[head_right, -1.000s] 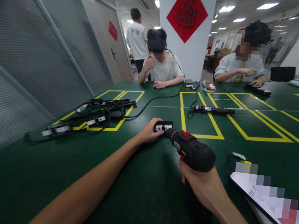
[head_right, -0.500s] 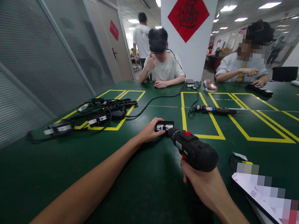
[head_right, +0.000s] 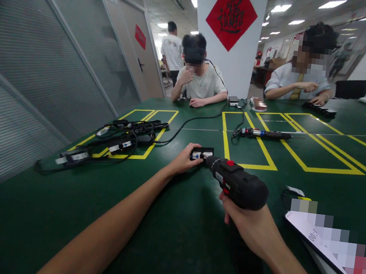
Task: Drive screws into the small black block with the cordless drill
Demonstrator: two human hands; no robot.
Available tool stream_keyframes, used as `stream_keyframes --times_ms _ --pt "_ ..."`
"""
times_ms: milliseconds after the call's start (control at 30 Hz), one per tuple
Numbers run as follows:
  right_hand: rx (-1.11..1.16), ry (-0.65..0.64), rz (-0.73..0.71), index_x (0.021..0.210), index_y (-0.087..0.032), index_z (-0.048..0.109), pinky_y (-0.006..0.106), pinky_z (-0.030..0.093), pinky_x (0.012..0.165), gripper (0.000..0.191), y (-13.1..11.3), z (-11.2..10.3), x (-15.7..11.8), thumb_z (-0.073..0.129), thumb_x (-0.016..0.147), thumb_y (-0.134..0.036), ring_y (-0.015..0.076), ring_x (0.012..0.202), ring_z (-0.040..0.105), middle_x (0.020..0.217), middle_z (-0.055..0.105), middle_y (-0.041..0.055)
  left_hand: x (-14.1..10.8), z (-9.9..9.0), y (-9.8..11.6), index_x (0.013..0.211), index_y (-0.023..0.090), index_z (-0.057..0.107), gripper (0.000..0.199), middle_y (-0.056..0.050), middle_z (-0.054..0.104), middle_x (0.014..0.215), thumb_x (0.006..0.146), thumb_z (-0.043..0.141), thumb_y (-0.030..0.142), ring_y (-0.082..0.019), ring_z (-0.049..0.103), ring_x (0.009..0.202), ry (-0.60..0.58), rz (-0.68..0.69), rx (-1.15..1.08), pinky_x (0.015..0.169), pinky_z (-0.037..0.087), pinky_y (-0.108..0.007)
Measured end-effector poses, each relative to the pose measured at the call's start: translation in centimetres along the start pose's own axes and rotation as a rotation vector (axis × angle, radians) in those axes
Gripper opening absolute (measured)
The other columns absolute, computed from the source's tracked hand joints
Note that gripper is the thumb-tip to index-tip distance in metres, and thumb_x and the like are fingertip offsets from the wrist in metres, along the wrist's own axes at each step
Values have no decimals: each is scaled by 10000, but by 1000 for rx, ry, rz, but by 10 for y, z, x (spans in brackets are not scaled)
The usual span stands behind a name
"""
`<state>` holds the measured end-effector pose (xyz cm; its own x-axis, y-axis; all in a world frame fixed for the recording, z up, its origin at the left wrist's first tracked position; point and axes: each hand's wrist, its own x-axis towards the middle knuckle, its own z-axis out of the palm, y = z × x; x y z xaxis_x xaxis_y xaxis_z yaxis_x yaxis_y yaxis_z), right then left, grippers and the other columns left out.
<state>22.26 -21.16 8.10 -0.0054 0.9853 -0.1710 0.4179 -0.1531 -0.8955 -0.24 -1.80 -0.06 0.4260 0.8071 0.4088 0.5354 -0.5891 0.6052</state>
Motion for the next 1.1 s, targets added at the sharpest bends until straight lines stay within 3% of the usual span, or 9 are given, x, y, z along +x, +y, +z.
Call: stream_keyframes --times_ms 200,300,567,733,933,1100 --pt "-32 7 26 672 -195 639 278 370 498 275 -3 -1 -1 574 804 -427 140 519 492 556 571 -7 1 0 -1 1197 185 489 493 -82 521 1146 743 641 302 -209 533 1049 -9 -2 -40 956 432 -361" --pt "-20 8 11 641 -201 631 278 393 512 274 -4 -1 -1 574 804 -414 142 537 509 581 588 2 1 0 0 1197 184 486 489 -84 515 1152 747 637 298 -209 530 1054 -12 -1 -41 959 430 -361" --pt "-31 -21 -21 691 -208 636 306 429 574 299 6 0 1 536 835 -449 176 613 569 646 627 20 1 1 1 1200 184 477 496 -83 510 1150 745 638 296 -207 526 1064 -12 -18 -26 971 423 -359" --pt "-8 -7 2 861 -209 665 292 432 587 252 1 -2 -1 552 821 -431 174 616 582 630 624 -4 1 1 -1 1205 184 471 499 -84 504 1158 749 636 303 -207 525 1067 -14 -16 -26 970 425 -360" --pt "-10 -40 9 926 -207 658 300 424 590 292 1 -3 -1 514 852 -450 172 641 573 717 657 15 0 4 -2 1204 195 465 500 -75 502 1162 744 641 280 -202 526 1075 -1 -20 -31 979 424 -358" --pt "-1 -35 11 962 -195 664 307 420 582 315 2 -3 -2 524 840 -450 177 628 566 670 647 11 0 3 -1 1200 191 465 490 -78 500 1156 752 638 289 -204 524 1081 -7 -11 -45 982 424 -358"
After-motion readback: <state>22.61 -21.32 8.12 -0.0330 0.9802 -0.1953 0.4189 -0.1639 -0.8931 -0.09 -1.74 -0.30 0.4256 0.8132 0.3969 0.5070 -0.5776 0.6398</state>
